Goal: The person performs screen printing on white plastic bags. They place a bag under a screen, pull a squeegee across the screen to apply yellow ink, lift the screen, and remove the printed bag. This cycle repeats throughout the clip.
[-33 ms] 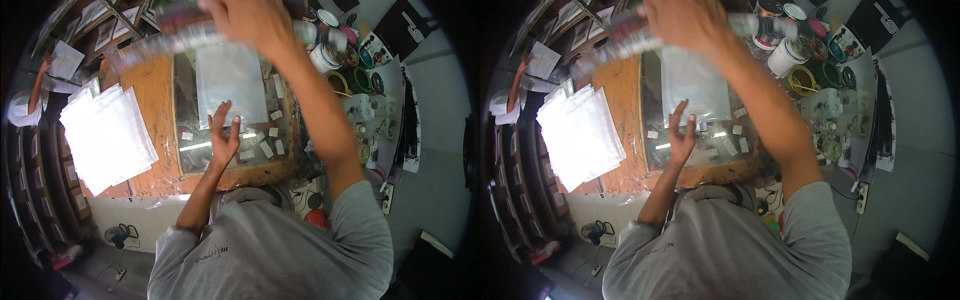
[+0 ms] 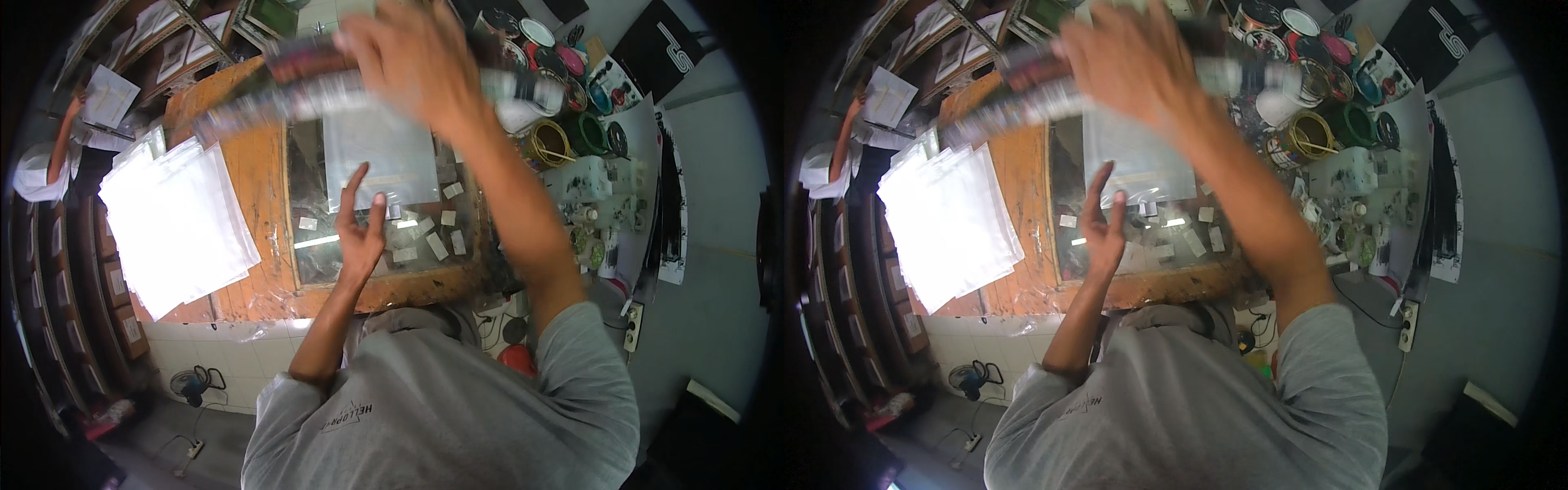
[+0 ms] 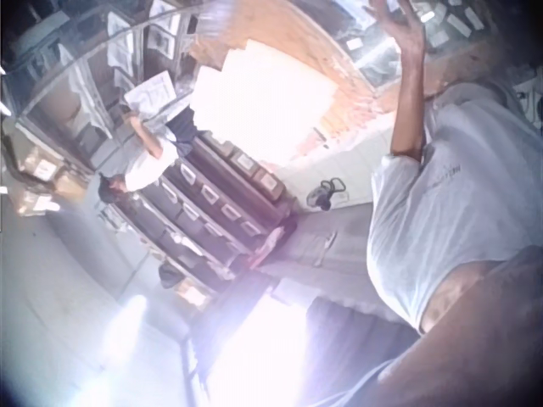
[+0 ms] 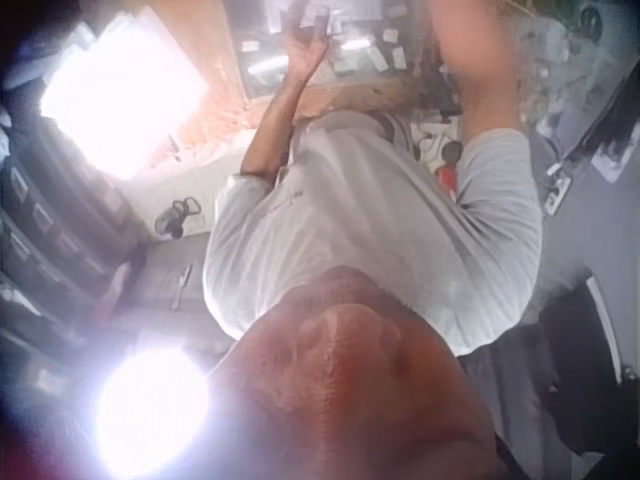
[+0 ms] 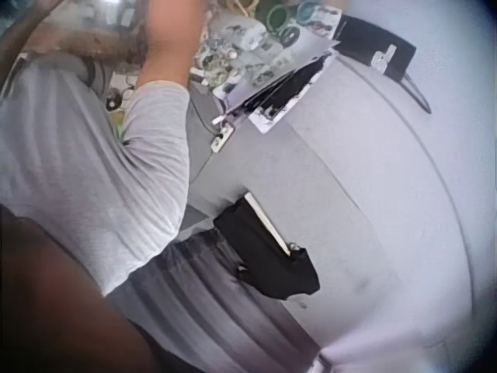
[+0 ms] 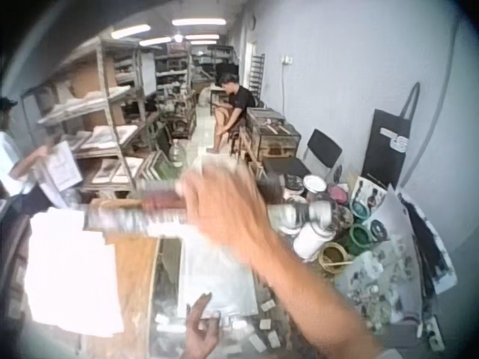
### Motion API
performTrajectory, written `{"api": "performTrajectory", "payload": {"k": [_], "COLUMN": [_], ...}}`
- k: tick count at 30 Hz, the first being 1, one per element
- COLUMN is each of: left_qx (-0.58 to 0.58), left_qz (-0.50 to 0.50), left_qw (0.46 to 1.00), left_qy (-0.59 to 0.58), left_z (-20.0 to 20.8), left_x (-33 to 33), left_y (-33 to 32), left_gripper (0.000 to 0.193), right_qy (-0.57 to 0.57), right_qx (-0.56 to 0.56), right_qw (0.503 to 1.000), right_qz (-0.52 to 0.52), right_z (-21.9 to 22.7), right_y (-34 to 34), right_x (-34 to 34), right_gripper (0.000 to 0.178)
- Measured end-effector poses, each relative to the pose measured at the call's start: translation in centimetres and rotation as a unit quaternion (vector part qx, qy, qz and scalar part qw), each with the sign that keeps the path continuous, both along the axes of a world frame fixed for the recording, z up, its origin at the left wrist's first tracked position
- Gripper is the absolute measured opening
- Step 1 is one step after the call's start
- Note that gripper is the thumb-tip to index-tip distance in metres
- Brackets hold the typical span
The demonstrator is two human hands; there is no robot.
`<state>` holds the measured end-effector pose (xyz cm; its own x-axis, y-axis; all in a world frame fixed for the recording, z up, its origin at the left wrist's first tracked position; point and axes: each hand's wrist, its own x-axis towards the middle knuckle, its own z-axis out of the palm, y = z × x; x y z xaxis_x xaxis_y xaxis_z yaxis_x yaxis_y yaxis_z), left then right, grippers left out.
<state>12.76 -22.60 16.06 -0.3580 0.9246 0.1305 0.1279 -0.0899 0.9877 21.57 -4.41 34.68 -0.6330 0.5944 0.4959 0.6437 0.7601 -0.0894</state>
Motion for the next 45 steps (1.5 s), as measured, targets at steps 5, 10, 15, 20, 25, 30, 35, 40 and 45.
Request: {"api": "performTrajectory", "payload": {"k": [5,10,15,20,25,30,35,40,45], "left_qx": [-0.07,-0.277,-0.293,-0.304,-0.341,-0.351,-0.34,-0.328,-0.294], "left_qz": [0.001,0.116,0.15,0.15,0.174,0.215,0.252,0.247,0.207], "left_qw": [0.858,0.782,0.773,0.777,0.774,0.756,0.736,0.742,0.766], "left_qy": [-0.509,-0.546,-0.542,-0.53,-0.505,-0.51,-0.528,-0.53,-0.533], "left_z": [1.6,-5.2,-9.1,-9.4,-7.1,-6.8,-7.2,-6.6,-7.5], "left_x": [-1.1,-0.9,-0.6,-0.6,-0.3,-0.2,-0.1,-0.3,-0.7], "left_y": [-5.0,-4.8,-4.2,-3.7,-2.8,-2.6,-2.9,-3.0,-4.1], "left_gripper": [0.065,0.065,0.084,0.087,0.095,0.073,0.052,0.044,0.042], "right_qy": [0.057,-0.07,-0.077,-0.105,-0.092,-0.096,-0.097,-0.082,-0.136], "right_qx": [-0.065,-0.106,-0.229,-0.206,-0.202,-0.197,-0.138,-0.133,-0.288], "right_qw": [0.995,0.989,0.969,0.972,0.974,0.974,0.982,0.985,0.948], "right_qz": [-0.047,-0.071,-0.051,-0.05,-0.049,-0.048,-0.084,-0.078,-0.02], "right_z": [-13.8,-23.7,-23.5,-27.3,-27.9,-28.1,-29.7,-29.3,-27.6], "right_y": [-9.1,-9.3,-8.7,-10.0,-4.8,6.3,18.2,23.2,19.7], "right_x": [2.3,2.0,2.6,2.8,1.7,-0.9,-3.8,-4.5,-2.5], "right_gripper": [0.027,0.052,0.057,0.071,0.077,0.08,0.077,0.074,0.072]}}
